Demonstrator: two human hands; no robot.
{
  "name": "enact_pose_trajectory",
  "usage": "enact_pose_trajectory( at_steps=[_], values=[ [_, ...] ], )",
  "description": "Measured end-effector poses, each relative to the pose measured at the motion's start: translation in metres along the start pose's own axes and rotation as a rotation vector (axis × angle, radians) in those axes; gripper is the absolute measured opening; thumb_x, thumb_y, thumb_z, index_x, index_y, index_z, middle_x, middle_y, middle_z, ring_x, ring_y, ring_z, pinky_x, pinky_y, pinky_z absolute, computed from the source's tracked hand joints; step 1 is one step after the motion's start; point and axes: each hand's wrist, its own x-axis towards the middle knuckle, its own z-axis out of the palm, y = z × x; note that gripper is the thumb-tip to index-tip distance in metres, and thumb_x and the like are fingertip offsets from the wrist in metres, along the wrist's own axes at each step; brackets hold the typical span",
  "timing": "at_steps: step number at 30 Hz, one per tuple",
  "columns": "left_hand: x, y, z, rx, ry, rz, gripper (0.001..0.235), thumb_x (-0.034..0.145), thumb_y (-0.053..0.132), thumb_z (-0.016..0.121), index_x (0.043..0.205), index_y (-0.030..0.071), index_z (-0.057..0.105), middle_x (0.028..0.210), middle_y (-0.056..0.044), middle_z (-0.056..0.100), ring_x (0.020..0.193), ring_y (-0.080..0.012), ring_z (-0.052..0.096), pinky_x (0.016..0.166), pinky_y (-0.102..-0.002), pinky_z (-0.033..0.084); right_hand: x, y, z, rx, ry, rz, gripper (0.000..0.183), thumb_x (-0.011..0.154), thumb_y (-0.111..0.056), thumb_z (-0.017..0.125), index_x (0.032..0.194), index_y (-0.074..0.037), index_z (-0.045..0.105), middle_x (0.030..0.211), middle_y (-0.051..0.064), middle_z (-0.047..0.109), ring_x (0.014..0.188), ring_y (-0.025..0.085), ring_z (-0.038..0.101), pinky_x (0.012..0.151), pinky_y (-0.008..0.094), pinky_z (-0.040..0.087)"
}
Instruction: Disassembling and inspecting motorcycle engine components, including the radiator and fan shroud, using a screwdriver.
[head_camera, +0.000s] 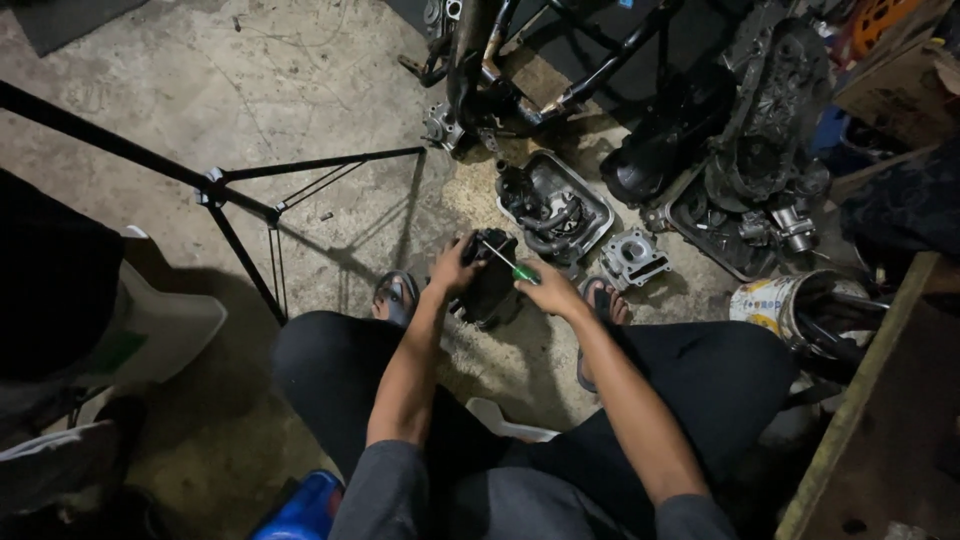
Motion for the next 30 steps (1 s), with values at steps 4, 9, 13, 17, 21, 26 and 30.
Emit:
enact_pose_trajectory(
  at_steps=[4,9,13,17,21,26,30],
  values=[
    [-0.001,0.002,-0.002,-0.055,-0.014,-0.022,0.079,0.095,0.054,0.069,0.162,0.044,0.027,0.163,-0.014,0.032,0.150,-0.0482,0.028,0.118,-0.073,0.022,-0.001,0.000,0.001,-0.009,0.032,-0.001,0.064,0.092,-0.039,0.069,0.149,-0.014,0.056,0.148,0.025,0.055,0.132,0.044,0.056,0.104,0.052,0.052],
    [-0.007,0.005,-0.003,-0.062,-0.007,-0.040,0.077,0.097,0.051,0.068,0.162,0.042,0.027,0.163,-0.013,0.033,0.151,-0.0453,0.027,0.118,-0.072,0.022,-0.001,-0.003,0.000,0.007,0.043,0.001,0.062,0.091,-0.036,0.069,0.149,-0.017,0.056,0.144,0.025,0.059,0.130,0.043,0.059,0.101,0.049,0.054],
    [-0.021,0.018,-0.012,-0.072,-0.012,-0.034,0.077,0.098,0.049,0.068,0.162,0.040,0.028,0.163,-0.015,0.034,0.151,-0.0463,0.028,0.118,-0.072,0.021,0.012,0.011,0.005,0.043,0.054,-0.036,0.058,0.091,-0.033,0.071,0.146,-0.016,0.060,0.138,0.029,0.061,0.125,0.048,0.061,0.096,0.053,0.055],
    [-0.023,0.019,-0.014,-0.064,-0.019,-0.031,0.076,0.098,0.046,0.068,0.162,0.042,0.027,0.164,-0.015,0.031,0.151,-0.0468,0.027,0.119,-0.073,0.020,0.020,0.020,0.007,0.015,0.061,-0.048,0.057,0.090,-0.034,0.072,0.143,-0.018,0.062,0.133,0.029,0.065,0.121,0.047,0.063,0.093,0.053,0.056],
    [-0.009,0.008,-0.004,-0.072,-0.005,-0.007,0.074,0.098,0.046,0.068,0.161,0.047,0.028,0.161,-0.013,0.034,0.150,-0.0464,0.029,0.117,-0.073,0.021,0.027,0.026,0.007,0.059,0.061,-0.052,0.054,0.090,-0.033,0.073,0.141,-0.018,0.064,0.125,0.030,0.069,0.110,0.047,0.069,0.084,0.051,0.058],
    [0.004,-0.006,0.003,-0.026,-0.002,0.002,0.079,0.093,0.047,0.073,0.160,0.048,0.030,0.160,-0.011,0.036,0.149,-0.0441,0.032,0.117,-0.072,0.025,0.058,0.053,0.013,0.221,-0.056,0.022,0.050,0.093,-0.031,0.069,0.137,-0.007,0.063,0.080,0.016,0.074,0.051,0.022,0.065,0.040,0.035,0.049],
    [-0.025,0.020,-0.016,-0.053,0.003,0.009,0.075,0.094,0.045,0.073,0.159,0.044,0.035,0.159,-0.014,0.039,0.148,-0.0456,0.033,0.117,-0.071,0.024,0.013,0.002,-0.013,0.302,-0.088,0.141,0.080,0.093,-0.053,0.069,0.150,-0.001,0.050,0.160,0.028,0.040,0.151,0.044,0.033,0.117,0.054,0.036]
  ],
)
